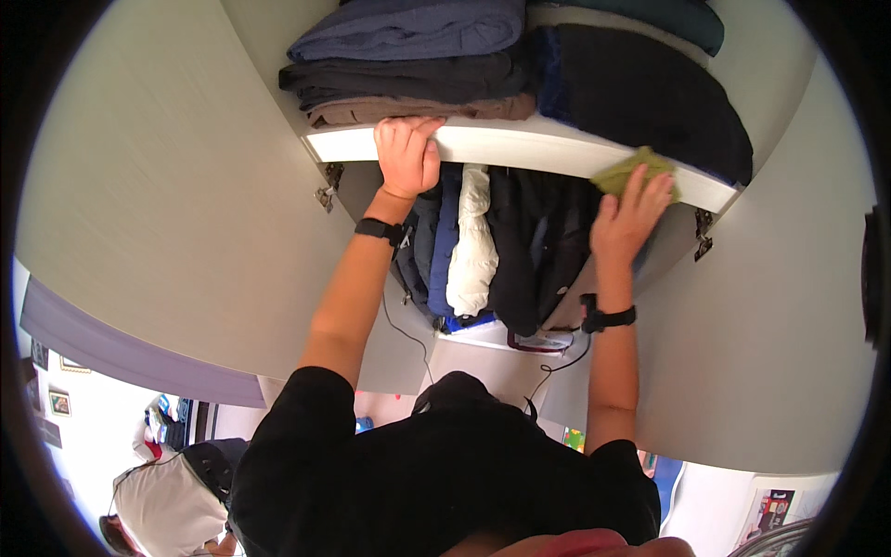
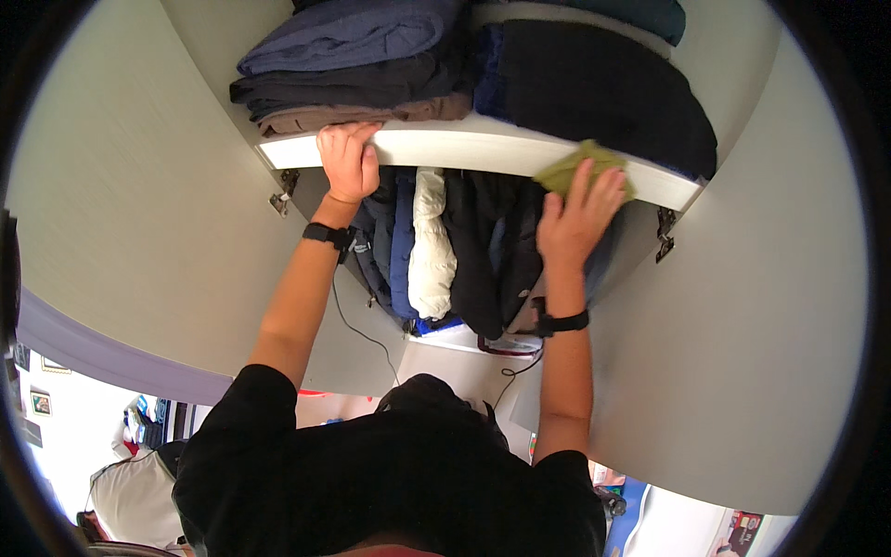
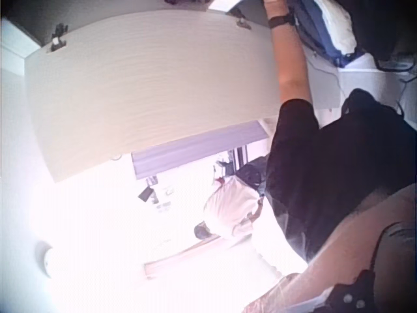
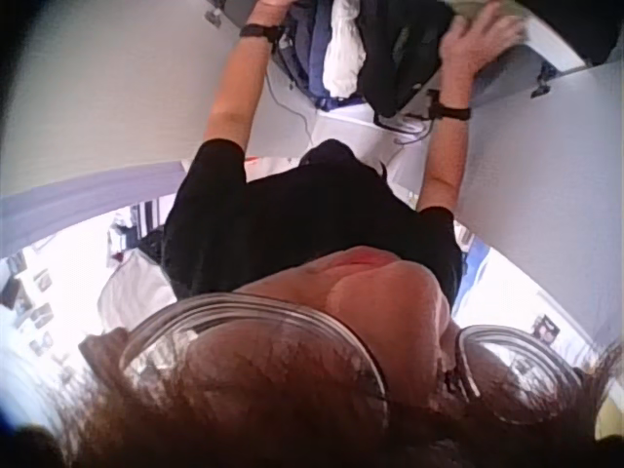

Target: The person wipes down the exterior and interior surfaces of a white closet using a cloth, handling the doors and shelves one at a time.

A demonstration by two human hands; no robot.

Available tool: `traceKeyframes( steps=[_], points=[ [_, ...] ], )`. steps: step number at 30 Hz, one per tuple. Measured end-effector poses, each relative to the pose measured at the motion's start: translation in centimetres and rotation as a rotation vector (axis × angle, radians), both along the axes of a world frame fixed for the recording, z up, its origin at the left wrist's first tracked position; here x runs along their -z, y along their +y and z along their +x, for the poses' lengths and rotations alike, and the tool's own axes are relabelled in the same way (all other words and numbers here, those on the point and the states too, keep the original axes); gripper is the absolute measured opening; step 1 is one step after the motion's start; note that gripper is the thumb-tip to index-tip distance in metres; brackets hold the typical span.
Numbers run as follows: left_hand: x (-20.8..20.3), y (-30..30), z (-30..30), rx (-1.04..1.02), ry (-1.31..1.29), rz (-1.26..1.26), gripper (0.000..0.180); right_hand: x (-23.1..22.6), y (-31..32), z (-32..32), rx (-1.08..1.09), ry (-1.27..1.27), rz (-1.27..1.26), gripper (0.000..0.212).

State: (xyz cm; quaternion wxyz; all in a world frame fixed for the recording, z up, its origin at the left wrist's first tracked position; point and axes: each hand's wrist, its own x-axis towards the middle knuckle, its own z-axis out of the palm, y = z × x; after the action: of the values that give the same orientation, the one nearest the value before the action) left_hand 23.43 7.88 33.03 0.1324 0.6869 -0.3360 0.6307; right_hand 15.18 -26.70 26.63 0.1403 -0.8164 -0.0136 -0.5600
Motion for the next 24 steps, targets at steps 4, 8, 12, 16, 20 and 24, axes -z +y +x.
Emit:
traceKeyframes(
  steps=[4,8,12,16,20,24],
  points=[
    [0.2,-0.2,0.5,0.006,0.006,0.0,0.029,-1.2,-5.3,0.8,0.03,-0.17,0.174,0.065],
    [0.3,-0.5,0.9,0.001,-0.016,-0.023,0.03,-0.9,-6.0,1.3,0.035,-0.223,0.275,0.063],
    [0.4,-0.6,0.8,0.0,-0.042,-0.004,0.032,-1.0,-1.9,0.8,-0.051,-0.157,0.174,0.062],
    [0.6,-0.6,0.7,-0.018,-0.038,-0.015,0.034,-2.2,3.4,-0.7,-0.238,0.054,-0.122,0.062],
    [0.2,-0.6,0.3,0.024,-0.017,-0.019,0.036,-2.4,6.6,-0.3,-0.396,0.034,-0.17,0.054],
    [-0.2,-0.3,-0.3,0.066,0.031,-0.03,0.043,-3.4,10.0,0.4,-0.46,0.071,-0.291,0.053]
  ],
)
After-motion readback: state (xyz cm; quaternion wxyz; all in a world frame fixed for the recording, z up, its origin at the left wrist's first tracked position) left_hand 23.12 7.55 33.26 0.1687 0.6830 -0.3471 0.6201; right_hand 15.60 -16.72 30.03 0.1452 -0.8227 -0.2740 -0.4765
